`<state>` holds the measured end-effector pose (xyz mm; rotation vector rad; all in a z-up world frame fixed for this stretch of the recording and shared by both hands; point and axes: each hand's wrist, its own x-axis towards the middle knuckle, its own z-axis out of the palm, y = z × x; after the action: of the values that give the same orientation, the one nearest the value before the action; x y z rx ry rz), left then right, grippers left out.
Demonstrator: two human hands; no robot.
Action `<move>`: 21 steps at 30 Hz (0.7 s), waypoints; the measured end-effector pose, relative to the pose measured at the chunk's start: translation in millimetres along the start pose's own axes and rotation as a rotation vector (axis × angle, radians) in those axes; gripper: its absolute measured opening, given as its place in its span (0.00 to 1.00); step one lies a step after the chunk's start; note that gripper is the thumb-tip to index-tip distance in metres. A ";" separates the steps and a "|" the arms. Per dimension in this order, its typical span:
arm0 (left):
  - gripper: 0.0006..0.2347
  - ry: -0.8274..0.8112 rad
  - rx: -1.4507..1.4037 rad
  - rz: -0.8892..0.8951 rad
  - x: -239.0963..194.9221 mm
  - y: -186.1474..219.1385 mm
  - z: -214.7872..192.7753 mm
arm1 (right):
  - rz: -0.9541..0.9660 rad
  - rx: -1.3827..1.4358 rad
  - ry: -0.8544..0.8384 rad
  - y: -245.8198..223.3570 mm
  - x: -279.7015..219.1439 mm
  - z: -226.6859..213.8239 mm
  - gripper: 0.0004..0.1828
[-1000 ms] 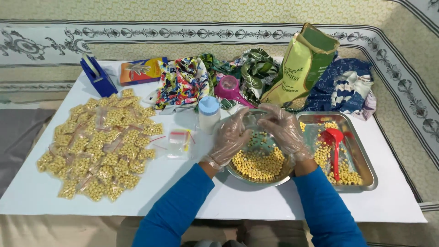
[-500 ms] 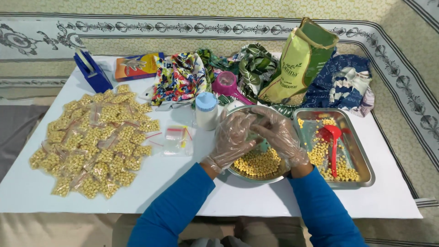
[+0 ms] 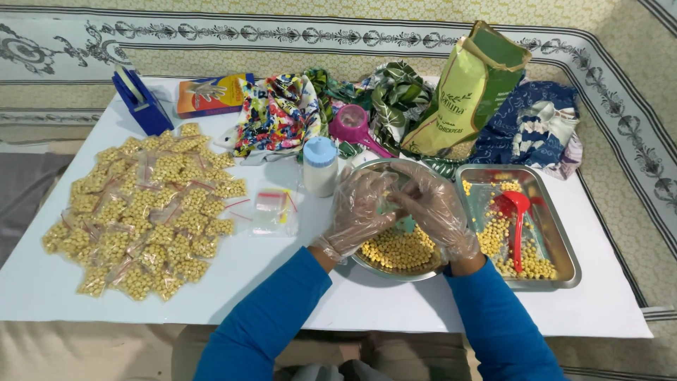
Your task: The person sits on the floor and packs yellow chickpeas from a metal bowl into small clear plastic bags. They use both hands to scoop the chickpeas, fill the bags, and then seal them before placing them on the table.
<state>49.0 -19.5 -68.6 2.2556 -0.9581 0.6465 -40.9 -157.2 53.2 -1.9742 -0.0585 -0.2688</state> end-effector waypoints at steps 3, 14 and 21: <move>0.28 0.015 0.025 0.100 1.1 -2.3 -5.2 | -0.018 -0.009 0.007 4.8 2.7 -3.1 0.27; 0.27 0.003 -0.110 0.043 1.5 3.9 -16.5 | -0.074 0.254 -0.001 13.6 6.4 -9.7 0.25; 0.27 0.141 0.007 0.057 4.9 12.1 -18.7 | -0.046 0.357 -0.017 18.1 11.0 -12.3 0.22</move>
<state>39.2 -15.7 -48.3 2.1634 -0.9548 0.8237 -29.2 -176.6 44.0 -1.6214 -0.1528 -0.2520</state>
